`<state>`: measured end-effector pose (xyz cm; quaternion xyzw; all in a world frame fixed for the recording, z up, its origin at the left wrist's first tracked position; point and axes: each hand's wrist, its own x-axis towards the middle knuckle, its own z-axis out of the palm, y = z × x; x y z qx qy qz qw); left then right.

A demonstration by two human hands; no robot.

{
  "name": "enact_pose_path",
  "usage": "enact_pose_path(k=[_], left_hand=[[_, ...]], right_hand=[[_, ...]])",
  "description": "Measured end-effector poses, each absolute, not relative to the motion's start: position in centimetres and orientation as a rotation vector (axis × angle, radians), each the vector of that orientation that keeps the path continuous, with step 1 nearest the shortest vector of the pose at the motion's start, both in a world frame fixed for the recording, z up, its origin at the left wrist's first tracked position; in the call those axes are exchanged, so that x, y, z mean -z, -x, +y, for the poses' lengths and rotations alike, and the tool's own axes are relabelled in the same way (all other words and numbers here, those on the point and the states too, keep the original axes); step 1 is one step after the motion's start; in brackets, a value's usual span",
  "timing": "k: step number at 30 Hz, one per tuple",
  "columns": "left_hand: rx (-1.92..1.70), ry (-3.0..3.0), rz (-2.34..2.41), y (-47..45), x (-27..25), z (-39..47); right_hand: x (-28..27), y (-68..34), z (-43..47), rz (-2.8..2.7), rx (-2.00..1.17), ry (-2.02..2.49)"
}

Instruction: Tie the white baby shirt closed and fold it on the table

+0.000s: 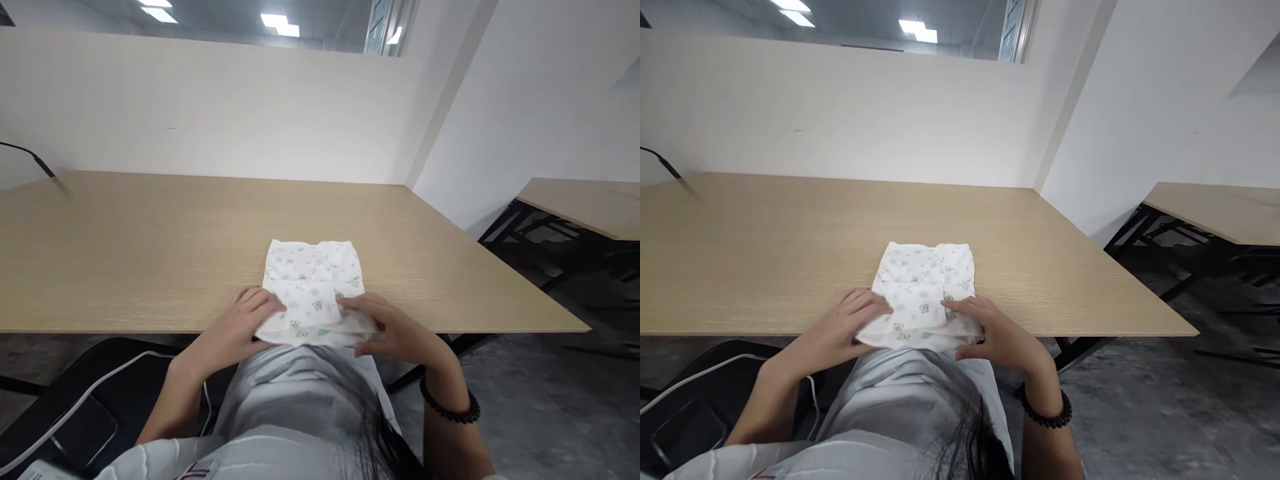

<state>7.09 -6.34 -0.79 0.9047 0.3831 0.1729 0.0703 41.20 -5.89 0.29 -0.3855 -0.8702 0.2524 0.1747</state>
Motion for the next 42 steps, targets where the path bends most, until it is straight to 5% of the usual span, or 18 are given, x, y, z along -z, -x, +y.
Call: enact_pose_path(k=[12,20,28,34,42], left_hand=[[-0.76,-2.53,0.946,-5.5,1.1,-6.3],[-1.321,-1.677,1.283,-9.1,1.5,-2.3],[-1.014,-1.464,1.139,-9.0,1.4,-1.7],[-1.107,-1.559,1.229,-9.1,2.0,-1.4],[-1.058,-2.039,1.703,-9.9,1.7,-1.4]], right_hand=[[2.8,-42.6,-5.7,-2.297,-0.473,0.908],[1.1,-39.8,-3.2,-1.792,-0.524,1.111],[1.8,-37.7,0.6,-1.701,-0.502,1.467],[2.6,-38.2,0.8,-1.693,-0.67,1.451],[2.6,-37.4,0.3,-1.851,-0.287,1.568]])
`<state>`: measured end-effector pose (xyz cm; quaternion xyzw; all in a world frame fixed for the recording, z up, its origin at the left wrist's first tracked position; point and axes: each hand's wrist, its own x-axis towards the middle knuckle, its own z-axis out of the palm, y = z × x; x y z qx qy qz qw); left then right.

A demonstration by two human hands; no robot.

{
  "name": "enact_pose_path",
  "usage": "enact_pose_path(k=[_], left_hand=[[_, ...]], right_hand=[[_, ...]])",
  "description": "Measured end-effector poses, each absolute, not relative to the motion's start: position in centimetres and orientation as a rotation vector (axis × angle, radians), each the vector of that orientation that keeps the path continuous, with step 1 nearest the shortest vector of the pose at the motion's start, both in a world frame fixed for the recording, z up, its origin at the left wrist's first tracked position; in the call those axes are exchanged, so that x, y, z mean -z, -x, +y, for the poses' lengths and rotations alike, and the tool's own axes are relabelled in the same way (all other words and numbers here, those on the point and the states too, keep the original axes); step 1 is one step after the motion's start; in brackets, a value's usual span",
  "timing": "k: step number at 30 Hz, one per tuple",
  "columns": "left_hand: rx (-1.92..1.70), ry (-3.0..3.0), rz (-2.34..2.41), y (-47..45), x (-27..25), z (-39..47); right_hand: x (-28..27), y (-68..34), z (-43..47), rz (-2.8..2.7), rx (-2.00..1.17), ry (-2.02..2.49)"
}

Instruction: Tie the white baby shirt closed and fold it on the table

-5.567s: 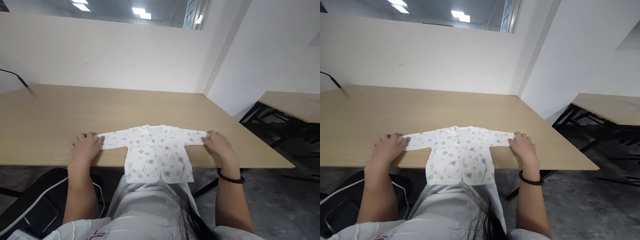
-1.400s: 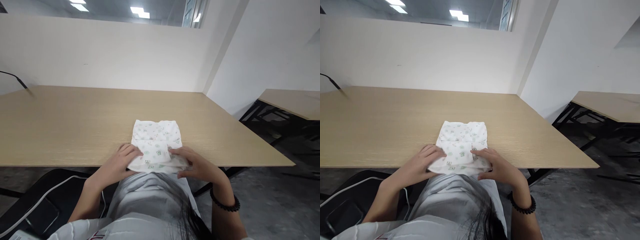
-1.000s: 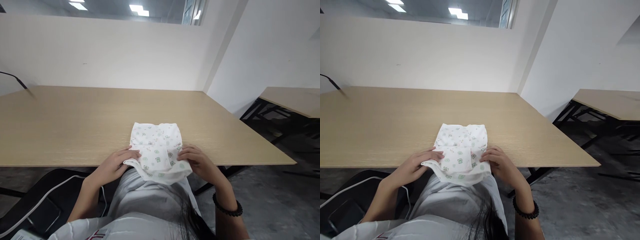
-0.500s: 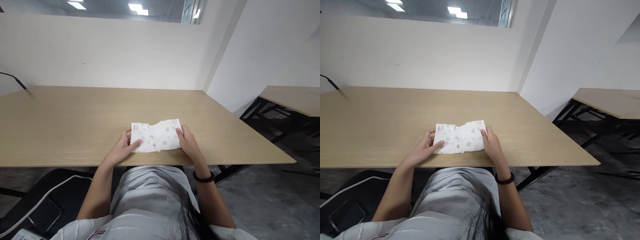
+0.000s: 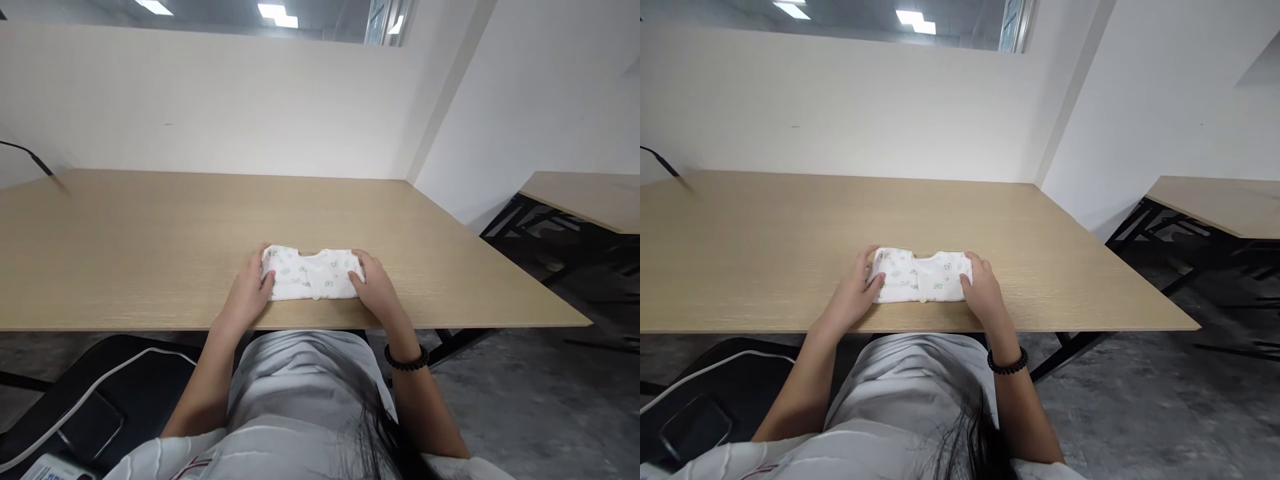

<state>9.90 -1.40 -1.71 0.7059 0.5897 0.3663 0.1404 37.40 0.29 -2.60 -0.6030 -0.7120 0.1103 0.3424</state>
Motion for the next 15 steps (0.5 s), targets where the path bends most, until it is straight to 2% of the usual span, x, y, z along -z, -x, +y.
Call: enact_pose_path(k=[4,7,11,15], left_hand=[[-0.877,-2.312,1.943,-11.0,1.7,-2.1],[-0.736,-2.529,1.86,-11.8,1.9,-2.2],[-0.388,-2.469,1.762,-11.9,1.9,-1.7],[-0.345,-2.453,1.821,-11.8,1.2,-1.8]], right_hand=[[3.0,-36.8,-0.3,-1.952,-0.051,1.661],[3.1,-36.4,-0.5,-2.059,0.056,1.687],[3.4,-36.2,-1.0,-2.196,-0.044,1.772],[3.1,-36.3,-2.1,-2.236,-0.07,1.855]])
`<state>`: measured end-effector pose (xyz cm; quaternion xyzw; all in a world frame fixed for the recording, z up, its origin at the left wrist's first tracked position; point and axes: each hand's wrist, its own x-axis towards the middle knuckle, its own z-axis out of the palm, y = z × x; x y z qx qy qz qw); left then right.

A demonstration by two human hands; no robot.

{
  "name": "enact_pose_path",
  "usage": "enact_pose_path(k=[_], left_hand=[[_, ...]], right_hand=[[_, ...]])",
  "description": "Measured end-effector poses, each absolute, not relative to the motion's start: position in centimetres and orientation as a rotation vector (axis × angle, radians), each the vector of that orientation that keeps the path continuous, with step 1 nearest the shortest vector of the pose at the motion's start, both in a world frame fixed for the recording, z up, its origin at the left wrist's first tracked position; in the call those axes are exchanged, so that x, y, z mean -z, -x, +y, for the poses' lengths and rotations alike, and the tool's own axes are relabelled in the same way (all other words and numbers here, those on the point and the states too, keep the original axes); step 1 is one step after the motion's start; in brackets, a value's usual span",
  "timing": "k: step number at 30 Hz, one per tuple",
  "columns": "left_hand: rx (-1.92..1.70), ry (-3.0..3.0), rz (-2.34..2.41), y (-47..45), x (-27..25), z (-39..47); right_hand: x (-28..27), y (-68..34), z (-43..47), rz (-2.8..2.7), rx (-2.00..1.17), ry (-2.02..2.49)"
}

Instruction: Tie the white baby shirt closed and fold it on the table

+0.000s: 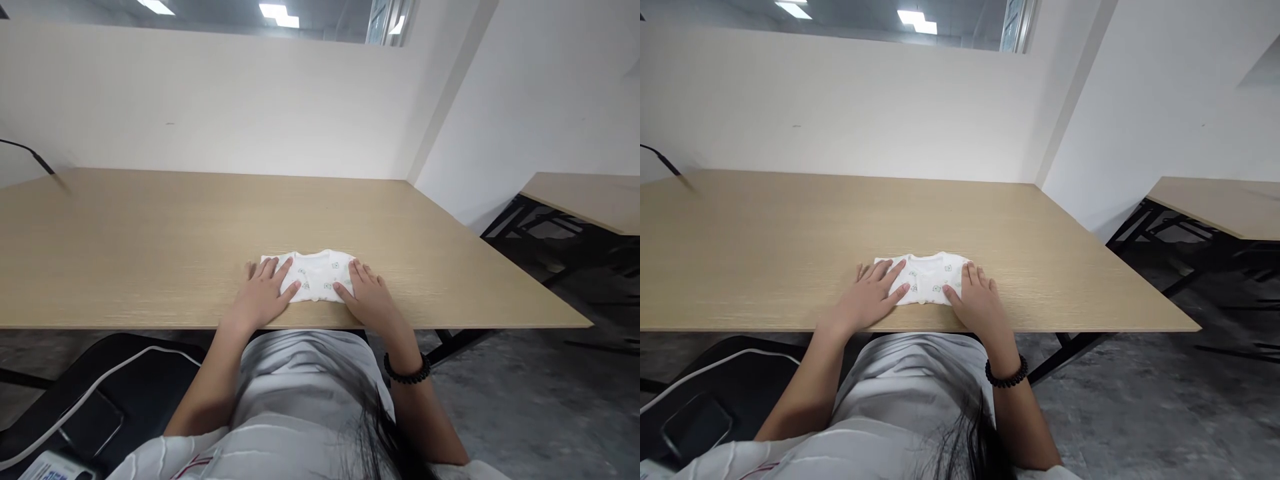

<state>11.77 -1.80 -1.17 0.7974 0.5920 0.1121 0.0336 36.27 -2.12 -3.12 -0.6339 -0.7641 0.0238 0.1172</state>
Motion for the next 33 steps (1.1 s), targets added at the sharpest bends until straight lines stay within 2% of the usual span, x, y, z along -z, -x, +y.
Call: enact_pose_path(k=[10,22,26,29,33], left_hand=[[-0.328,-2.558,1.636,-13.4,1.7,-1.2],[-0.337,-2.364,1.971,-12.2,1.3,-1.0],[-0.462,-2.637,1.699,-12.9,1.3,-2.0],[-0.368,-2.631,1.548,-13.2,1.5,-2.4],[-0.255,-2.507,1.678,-12.3,1.6,-2.0]], right_hand=[[2.0,-34.5,-1.4,-2.405,-0.027,1.606],[2.6,-34.3,-3.9,-2.323,0.041,1.752],[2.1,-33.4,-3.5,-2.373,0.058,1.662],[2.1,-32.6,-2.8,-2.401,0.008,1.613],[2.4,-32.8,-2.3,-2.347,-0.047,1.739]])
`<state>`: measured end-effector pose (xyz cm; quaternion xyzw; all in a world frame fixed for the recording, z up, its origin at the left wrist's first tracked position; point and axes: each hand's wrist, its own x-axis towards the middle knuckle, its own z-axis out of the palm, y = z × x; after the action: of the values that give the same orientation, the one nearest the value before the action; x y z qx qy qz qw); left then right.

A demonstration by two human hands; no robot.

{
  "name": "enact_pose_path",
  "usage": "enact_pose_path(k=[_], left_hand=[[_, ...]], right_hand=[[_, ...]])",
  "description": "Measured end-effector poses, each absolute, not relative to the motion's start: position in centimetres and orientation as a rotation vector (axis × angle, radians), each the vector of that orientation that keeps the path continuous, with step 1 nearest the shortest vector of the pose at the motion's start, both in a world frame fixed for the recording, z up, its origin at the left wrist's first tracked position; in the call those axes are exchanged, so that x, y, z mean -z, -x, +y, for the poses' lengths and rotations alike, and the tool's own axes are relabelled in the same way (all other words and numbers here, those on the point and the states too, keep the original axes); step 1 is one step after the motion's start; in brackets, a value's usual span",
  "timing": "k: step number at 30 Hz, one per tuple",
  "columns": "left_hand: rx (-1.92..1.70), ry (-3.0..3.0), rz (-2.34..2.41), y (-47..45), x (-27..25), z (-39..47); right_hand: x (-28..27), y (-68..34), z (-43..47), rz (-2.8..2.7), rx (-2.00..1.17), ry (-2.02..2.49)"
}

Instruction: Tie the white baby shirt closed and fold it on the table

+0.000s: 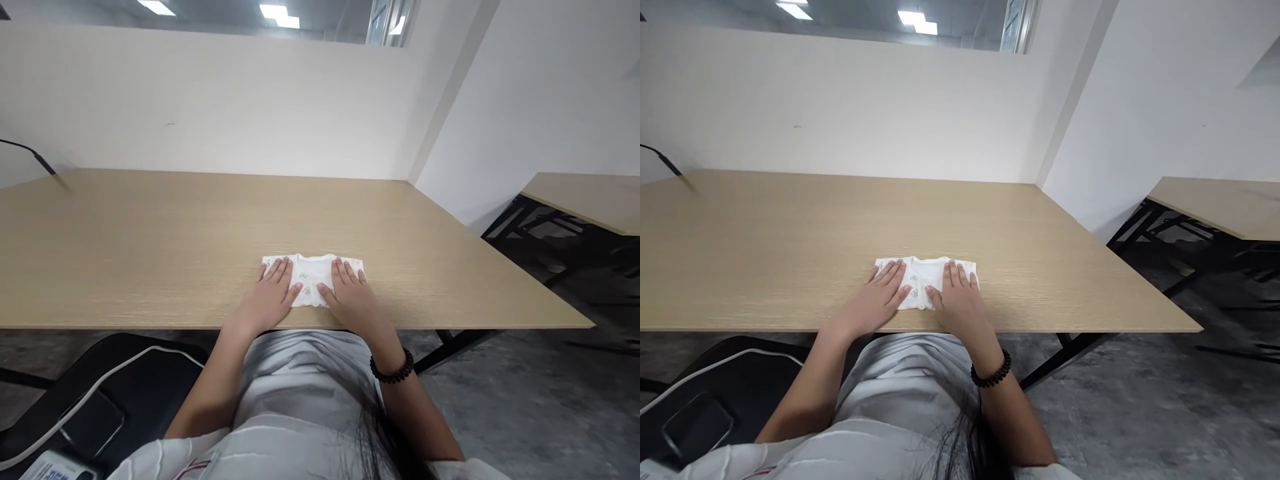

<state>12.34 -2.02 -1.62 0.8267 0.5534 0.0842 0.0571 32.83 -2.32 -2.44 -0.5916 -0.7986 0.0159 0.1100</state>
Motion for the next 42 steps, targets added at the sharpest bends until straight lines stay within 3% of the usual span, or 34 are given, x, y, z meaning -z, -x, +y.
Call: enact_pose_path(k=[7,11,30,42], left_hand=[[-0.263,-2.226,1.959,-9.3,1.5,-1.2],[-0.422,-2.145,2.073,-7.2,1.1,-2.1],[-0.93,-1.841,1.552,-7.1,0.6,-4.3],[-1.046,-1.772,1.486,-7.1,1.8,-3.0]], right_hand=[[2.4,-36.8,-1.5,-2.081,-0.202,2.042],[1.8,-39.7,-1.6,-1.929,-0.201,1.954],[1.7,-38.0,-2.8,-1.618,-0.334,1.617],[2.3,-37.7,-0.6,-1.672,-0.5,1.684]])
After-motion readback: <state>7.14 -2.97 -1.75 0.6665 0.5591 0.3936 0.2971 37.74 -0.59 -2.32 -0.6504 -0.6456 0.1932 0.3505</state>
